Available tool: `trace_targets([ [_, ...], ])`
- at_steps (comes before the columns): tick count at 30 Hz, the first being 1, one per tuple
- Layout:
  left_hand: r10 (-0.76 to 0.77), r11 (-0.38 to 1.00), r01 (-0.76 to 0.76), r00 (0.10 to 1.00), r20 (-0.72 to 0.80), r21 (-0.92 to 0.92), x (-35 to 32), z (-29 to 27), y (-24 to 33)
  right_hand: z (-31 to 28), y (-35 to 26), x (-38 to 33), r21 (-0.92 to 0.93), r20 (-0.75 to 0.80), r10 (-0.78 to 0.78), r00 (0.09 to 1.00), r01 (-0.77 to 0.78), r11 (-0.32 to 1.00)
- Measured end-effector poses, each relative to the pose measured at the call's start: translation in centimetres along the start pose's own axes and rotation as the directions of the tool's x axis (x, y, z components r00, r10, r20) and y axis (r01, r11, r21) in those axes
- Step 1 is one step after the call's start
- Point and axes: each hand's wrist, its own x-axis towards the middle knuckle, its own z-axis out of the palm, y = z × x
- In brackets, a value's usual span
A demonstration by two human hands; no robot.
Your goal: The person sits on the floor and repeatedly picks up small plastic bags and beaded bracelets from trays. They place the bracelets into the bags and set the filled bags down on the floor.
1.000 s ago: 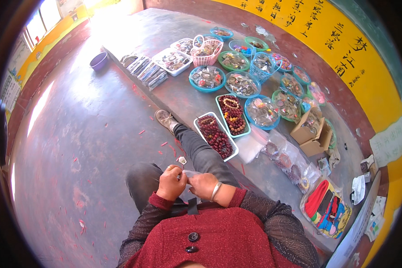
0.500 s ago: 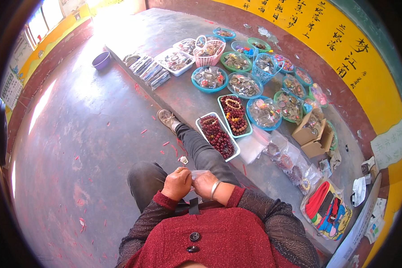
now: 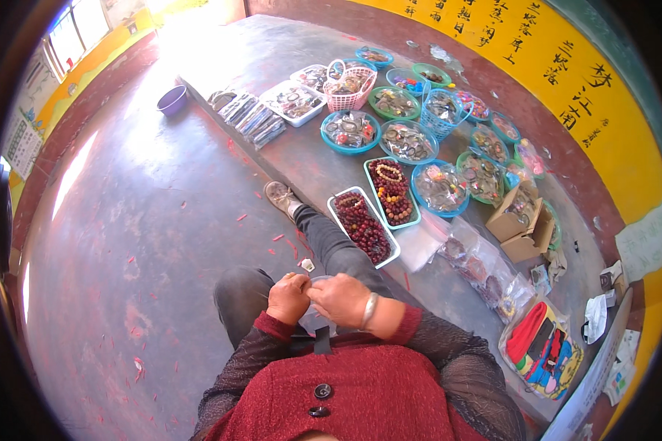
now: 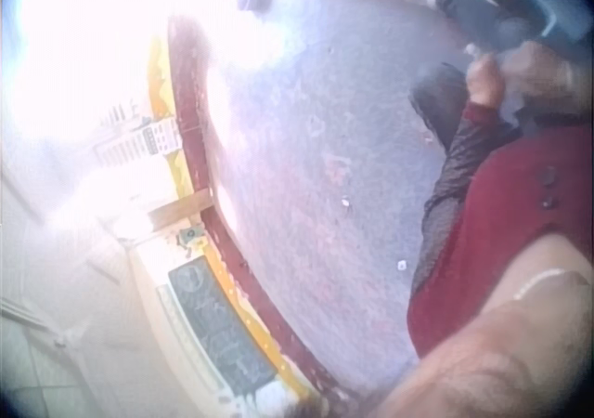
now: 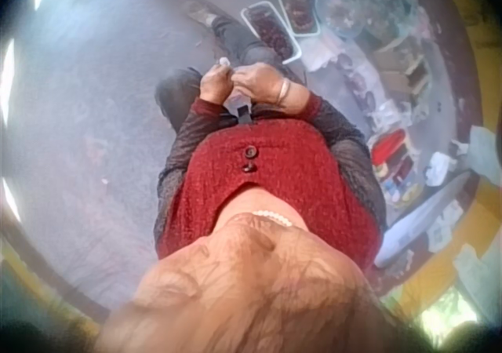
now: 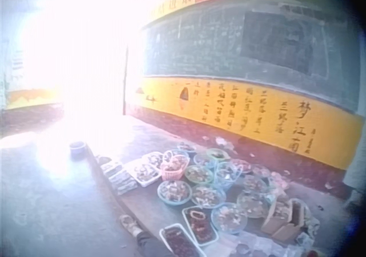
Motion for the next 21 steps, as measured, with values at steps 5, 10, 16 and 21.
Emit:
trace_targets([
  [5,-0.115,0.989,0.111,0.993,-0.033,-0.094,-0.3,-0.1,-1.4,-11.1,-5.3,-2.8,0.446,-0.410,-0.572,0.710,0.703,0.553],
  [10,-0.288,0.924,0.232,0.945,-0.155,-0.302,1.6,-0.8,-1.0,-11.7,-11.8,-3.1,-0.200,-0.923,-0.354,-0.151,0.974,0.106],
  [16,-0.379,0.852,0.206,0.877,-0.297,-0.481,1.5,-1.5,-1.3,-9.2,-12.2,-3.0,-0.158,-0.942,-0.312,-0.125,0.984,0.080],
  [21,-0.336,0.860,0.144,0.881,-0.333,-0.489,1.8,-1.1,-1.1,-8.6,-11.5,-3.5,-0.095,-0.919,-0.388,-0.070,0.994,0.045],
])
